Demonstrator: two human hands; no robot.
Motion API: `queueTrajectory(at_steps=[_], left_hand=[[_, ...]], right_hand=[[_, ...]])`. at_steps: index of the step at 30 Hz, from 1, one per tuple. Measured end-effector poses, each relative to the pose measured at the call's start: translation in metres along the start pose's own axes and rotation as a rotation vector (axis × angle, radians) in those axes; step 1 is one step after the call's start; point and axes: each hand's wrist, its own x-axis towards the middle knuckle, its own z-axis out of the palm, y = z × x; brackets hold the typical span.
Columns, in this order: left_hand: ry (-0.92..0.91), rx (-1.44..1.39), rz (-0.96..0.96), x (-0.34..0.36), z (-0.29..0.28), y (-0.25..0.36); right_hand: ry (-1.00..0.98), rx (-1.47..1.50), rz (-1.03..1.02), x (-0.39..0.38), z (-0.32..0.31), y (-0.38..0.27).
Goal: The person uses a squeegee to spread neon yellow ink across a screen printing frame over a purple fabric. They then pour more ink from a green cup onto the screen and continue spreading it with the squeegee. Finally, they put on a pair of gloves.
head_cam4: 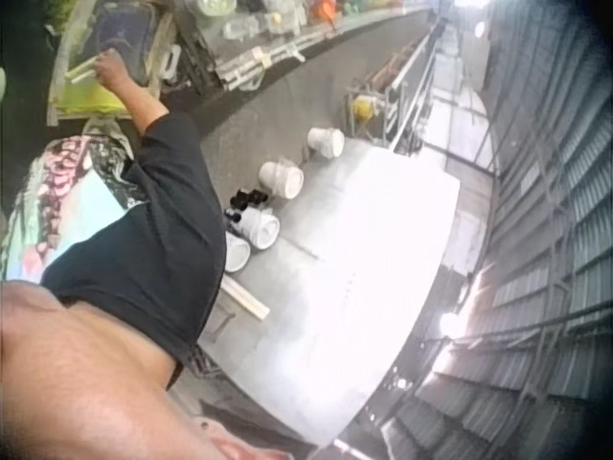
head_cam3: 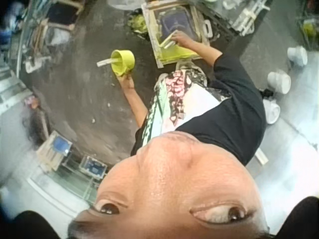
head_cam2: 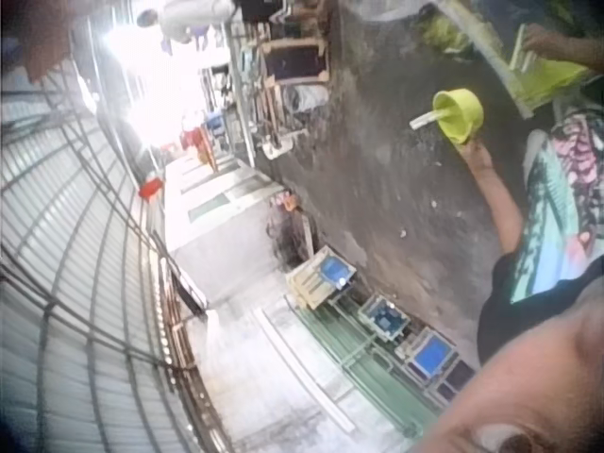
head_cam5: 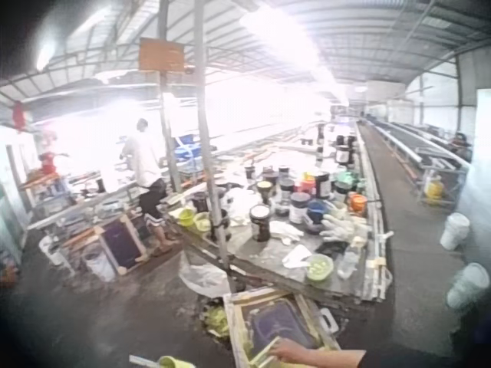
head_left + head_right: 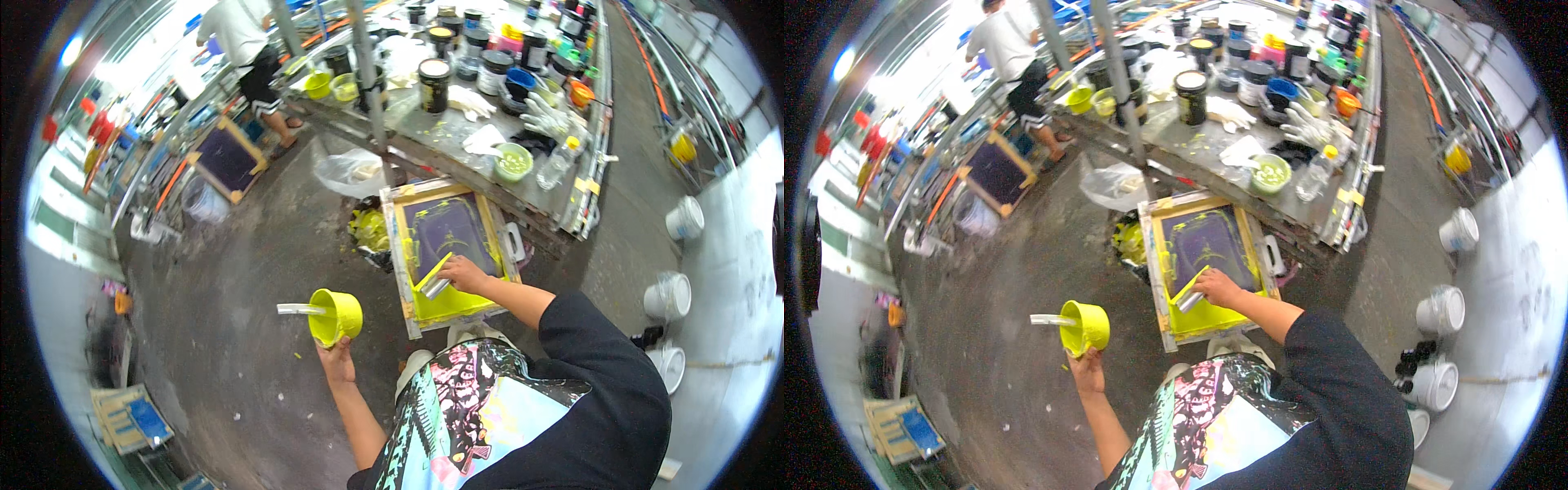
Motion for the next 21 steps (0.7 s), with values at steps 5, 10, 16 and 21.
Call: queueTrajectory(at_steps=[5, 10, 16, 21], left_hand=[[-0.053, -0.034, -0.029, 0.007, 0.019, 0.008], [-0.096, -0.026, -0.074, 0.006, -0.009, 0.005], [-0.076, -0.056, -0.119, 0.001, -0.036, -0.008], [-0.131, -0.031, -0.150, -0.002, -0.031, -0.009]], right_hand=[[-0.068, -0.040, -0.038, -0.041, -0.007, 0.012], [-0.034, -0.046, 0.175, -0.090, -0.005, 0.006], [0.373, -0.006, 0.408, -0.132, -0.012, -0.058], [0.379, -0.020, 0.439, -0.155, 0.001, -0.086]])
